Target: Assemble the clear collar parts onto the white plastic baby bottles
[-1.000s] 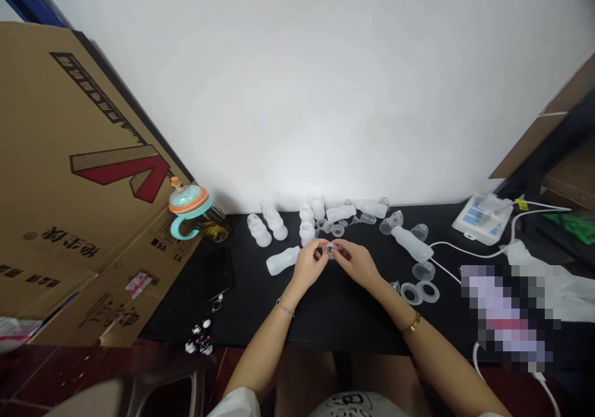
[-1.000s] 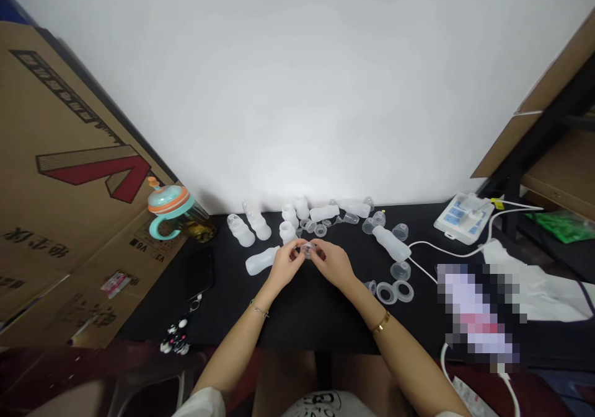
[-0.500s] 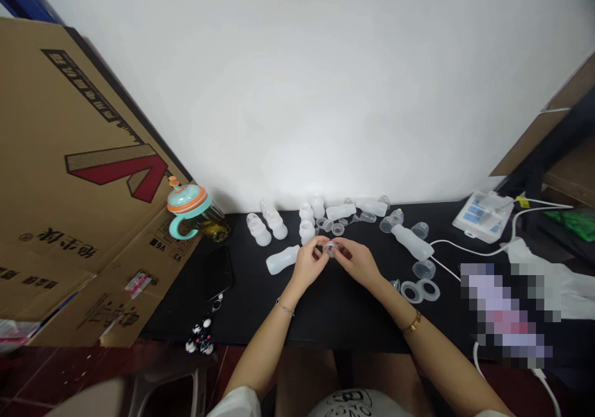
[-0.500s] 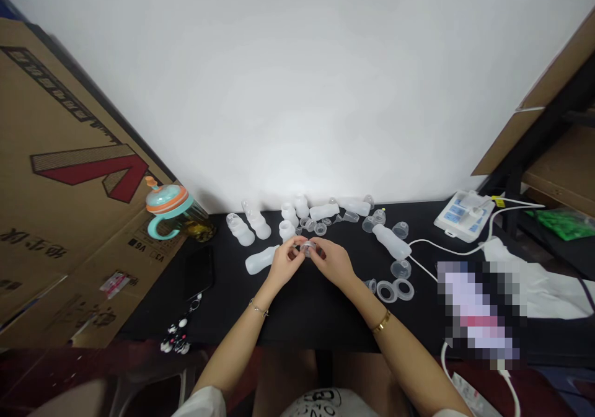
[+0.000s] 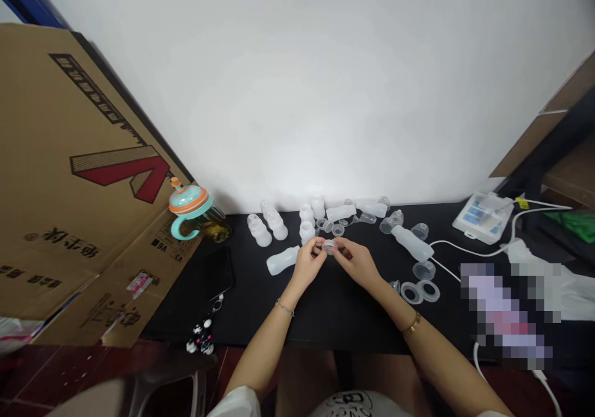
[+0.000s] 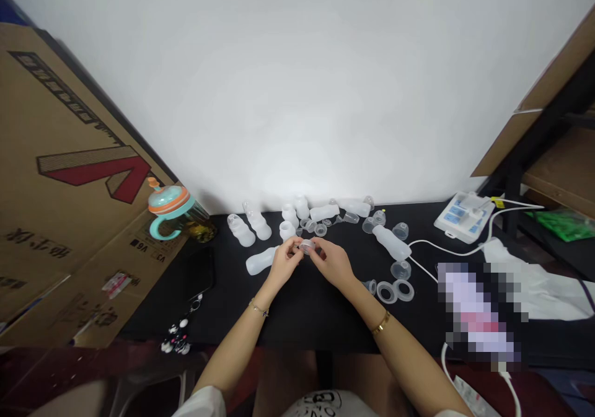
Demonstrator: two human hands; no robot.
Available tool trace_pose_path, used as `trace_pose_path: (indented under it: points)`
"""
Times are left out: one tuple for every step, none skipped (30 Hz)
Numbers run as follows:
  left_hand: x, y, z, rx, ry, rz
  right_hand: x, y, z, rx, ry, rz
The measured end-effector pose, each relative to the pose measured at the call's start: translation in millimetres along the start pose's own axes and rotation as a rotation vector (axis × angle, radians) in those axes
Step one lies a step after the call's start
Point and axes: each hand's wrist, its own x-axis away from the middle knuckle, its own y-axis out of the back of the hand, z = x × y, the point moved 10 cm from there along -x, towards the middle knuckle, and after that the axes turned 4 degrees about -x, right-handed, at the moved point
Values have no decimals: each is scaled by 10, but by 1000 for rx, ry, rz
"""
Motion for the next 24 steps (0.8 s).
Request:
trace_pose_path:
  points:
    - [-2, 3, -5, 1, -2, -3, 2, 1, 4, 2, 2, -1]
    - [-4, 7, -11, 0, -3, -8, 4, 2, 8, 4, 5, -1]
    - [-5, 12, -17, -2, -3, -13, 6, 4, 14, 7, 8, -1]
    - [-6, 15, -22, -6, -2, -15, 6, 5, 19, 10, 11, 0]
    - [-6, 17, -28, -10, -3, -17, 7, 6, 23, 13, 14, 2]
    - [-6, 20, -33, -16, -3, -20, 6, 7, 24, 15, 14, 3]
    - [-5, 23, -37, -21, -4, -23, 5, 9, 23, 17, 13, 3]
    - [-3, 24, -41, -26, -6, -25, 5, 11, 20, 17, 11, 3]
    - [-2, 26, -45, -29, -9, -27, 4, 14, 17, 16, 10, 1]
    - [-1, 28, -49, -32, -11, -29, 3, 17, 16, 14, 9, -1]
    - [-1, 29, -52, -34, -12, -30, 2, 20, 15, 13, 11, -3]
    - [0, 30, -54, -36, -13, -29, 2, 21, 18, 14, 13, -4]
    - [-1, 32, -57, -39, -12, -31, 1, 22, 21, 15, 17, -3]
    - [-1, 36, -59, -43, -11, -33, 1, 19, 26, 17, 20, 1]
    - [-1, 37, -61, -48, -10, -33, 1, 17, 30, 18, 22, 5]
    - [-2, 38, -62, -50, -9, -33, 1, 15, 34, 17, 24, 8]
    - [-2, 40, -63, -51, -8, -36, 2, 13, 38, 16, 26, 10]
    - [-2, 42, -63, -50, -7, -38, 3, 13, 41, 15, 28, 10]
    - [-1, 41, -63, -50, -6, -39, 5, 14, 42, 14, 29, 9]
    - [0, 42, -64, -50, -6, -39, 7, 14, 43, 15, 30, 9]
    - [1, 43, -65, -51, -6, -41, 10, 13, 45, 17, 32, 9]
    - [2, 45, -66, -52, -7, -43, 13, 13, 49, 20, 35, 8]
    - [3, 46, -68, -55, -6, -43, 16, 12, 53, 24, 38, 9]
    - [4, 48, -69, -60, -5, -43, 18, 11, 57, 29, 41, 10]
